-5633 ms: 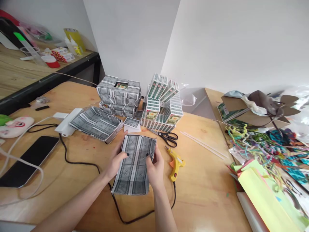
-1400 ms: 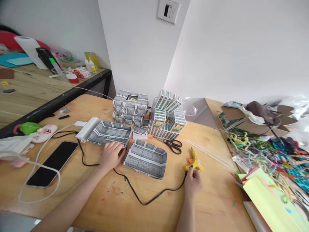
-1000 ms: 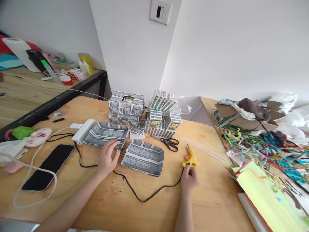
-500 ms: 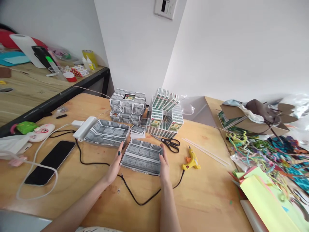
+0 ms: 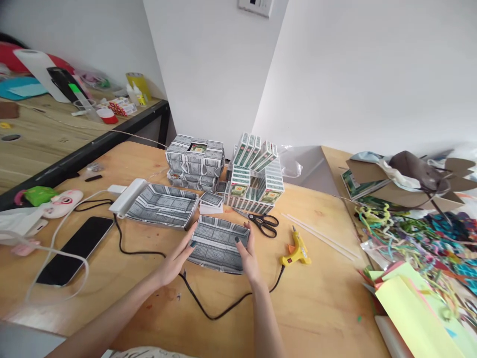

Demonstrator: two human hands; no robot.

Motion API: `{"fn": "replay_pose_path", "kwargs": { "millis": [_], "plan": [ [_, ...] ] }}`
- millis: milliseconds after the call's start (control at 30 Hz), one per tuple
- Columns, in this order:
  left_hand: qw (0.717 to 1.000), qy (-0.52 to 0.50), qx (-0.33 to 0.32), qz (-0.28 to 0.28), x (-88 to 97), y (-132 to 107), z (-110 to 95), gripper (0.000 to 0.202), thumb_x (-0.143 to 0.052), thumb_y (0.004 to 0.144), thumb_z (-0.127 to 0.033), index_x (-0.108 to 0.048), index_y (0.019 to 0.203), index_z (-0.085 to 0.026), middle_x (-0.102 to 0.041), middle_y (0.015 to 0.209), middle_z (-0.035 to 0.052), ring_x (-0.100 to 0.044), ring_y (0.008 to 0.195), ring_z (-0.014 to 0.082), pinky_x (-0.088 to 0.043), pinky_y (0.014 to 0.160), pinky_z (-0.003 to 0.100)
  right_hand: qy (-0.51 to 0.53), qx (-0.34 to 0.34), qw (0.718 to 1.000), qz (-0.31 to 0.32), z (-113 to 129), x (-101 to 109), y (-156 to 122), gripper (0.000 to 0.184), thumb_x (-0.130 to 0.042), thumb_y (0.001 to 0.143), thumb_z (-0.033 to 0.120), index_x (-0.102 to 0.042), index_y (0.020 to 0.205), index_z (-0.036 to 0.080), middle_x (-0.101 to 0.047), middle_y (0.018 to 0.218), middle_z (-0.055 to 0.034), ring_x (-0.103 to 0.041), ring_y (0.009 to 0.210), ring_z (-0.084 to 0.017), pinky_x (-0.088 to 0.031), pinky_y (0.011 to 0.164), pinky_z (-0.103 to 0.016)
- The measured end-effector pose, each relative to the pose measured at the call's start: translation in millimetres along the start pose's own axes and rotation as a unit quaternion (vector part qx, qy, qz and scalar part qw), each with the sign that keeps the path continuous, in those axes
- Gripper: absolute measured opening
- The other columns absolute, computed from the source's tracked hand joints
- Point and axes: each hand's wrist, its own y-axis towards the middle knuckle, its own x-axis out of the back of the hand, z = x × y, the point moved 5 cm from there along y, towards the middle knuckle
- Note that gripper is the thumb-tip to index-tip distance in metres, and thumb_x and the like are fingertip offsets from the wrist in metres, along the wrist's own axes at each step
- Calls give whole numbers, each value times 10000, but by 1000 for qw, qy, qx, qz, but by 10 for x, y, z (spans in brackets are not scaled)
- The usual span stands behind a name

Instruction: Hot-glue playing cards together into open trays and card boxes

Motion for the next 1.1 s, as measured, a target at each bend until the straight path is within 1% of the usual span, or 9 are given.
{"fn": "replay_pose_path", "kwargs": {
  "millis": [100, 200, 300, 367, 500, 700, 800, 933, 1100],
  "plan": [
    [999, 26, -9, -27, 86, -58, -107, 548, -313, 936, -380, -154, 1449, -278, -190, 1517, 40, -179, 1383, 230, -236, 1115, 442, 1, -2, 1000, -12, -4, 124, 0, 612, -377, 886, 467, -215, 1433, 246, -258, 1493, -50, -218, 1374, -214, -222, 1102, -471],
    [990, 81, -48, -102, 197, -84, -325, 534, -319, 938, -341, -166, 1446, -282, -221, 1513, 40, -209, 1378, 234, -248, 1114, 438, -87, 50, 993, -62, 139, 234, 9, 618, -365, 892, 467, -203, 1438, 227, -246, 1497, -59, -204, 1378, -217, -198, 1112, -470],
    [976, 162, -112, -92, 163, 27, -544, 509, -307, 938, -283, -202, 1436, -294, -214, 1517, 21, -195, 1386, 216, -225, 1128, 424, -210, 109, 969, -72, 326, 164, 5, 599, -366, 898, 445, -235, 1431, 206, -275, 1482, -88, -226, 1369, -240, -215, 1101, -499],
    [961, 232, -135, -70, 84, 161, -595, 529, -324, 928, -257, -190, 1440, -279, -199, 1522, 27, -158, 1395, 229, -216, 1128, 450, -270, 136, 952, -53, 394, 35, -12, 602, -364, 903, 431, -230, 1434, 184, -255, 1488, -108, -206, 1373, -260, -235, 1088, -523],
    [936, 319, -137, -55, -88, 380, -489, 574, -396, 899, -311, -210, 1435, -221, -249, 1502, 83, -147, 1393, 280, -233, 1106, 496, -360, 158, 920, -11, 384, -193, -59, 574, -346, 915, 408, -285, 1418, 138, -266, 1484, -115, -116, 1391, -289, -278, 1068, -538],
    [935, 328, -126, -48, -188, 405, -363, 631, -421, 880, -320, -165, 1439, -179, -194, 1516, 114, -103, 1398, 293, -268, 1088, 493, -430, 176, 885, 3, 372, -260, -59, 619, -383, 897, 434, -280, 1419, 116, -225, 1498, -112, -84, 1391, -312, -276, 1071, -527],
    [935, 327, -124, -53, -187, 395, -373, 655, -437, 867, -305, -147, 1442, -183, -180, 1519, 115, -91, 1398, 305, -269, 1083, 510, -437, 180, 881, 4, 382, -274, -50, 647, -397, 886, 451, -253, 1428, 128, -225, 1498, -114, -86, 1390, -320, -276, 1065, -537],
    [930, 336, -132, -63, -195, 392, -380, 653, -437, 866, -299, -154, 1441, -176, -211, 1505, 130, -117, 1392, 315, -266, 1081, 520, -441, 172, 881, -1, 376, -291, -48, 693, -423, 860, 495, -267, 1415, 110, -273, 1473, -157, -110, 1382, -340, -287, 1055, -535],
    [931, 336, -119, -71, -198, 394, -357, 612, -440, 865, -326, -234, 1421, -172, -258, 1484, 137, -162, 1379, 333, -273, 1075, 527, -431, 176, 885, -15, 403, -292, -32, 625, -428, 854, 469, -311, 1377, 147, -381, 1386, -170, -211, 1344, -349, -337, 1008, -543]
  ]
}}
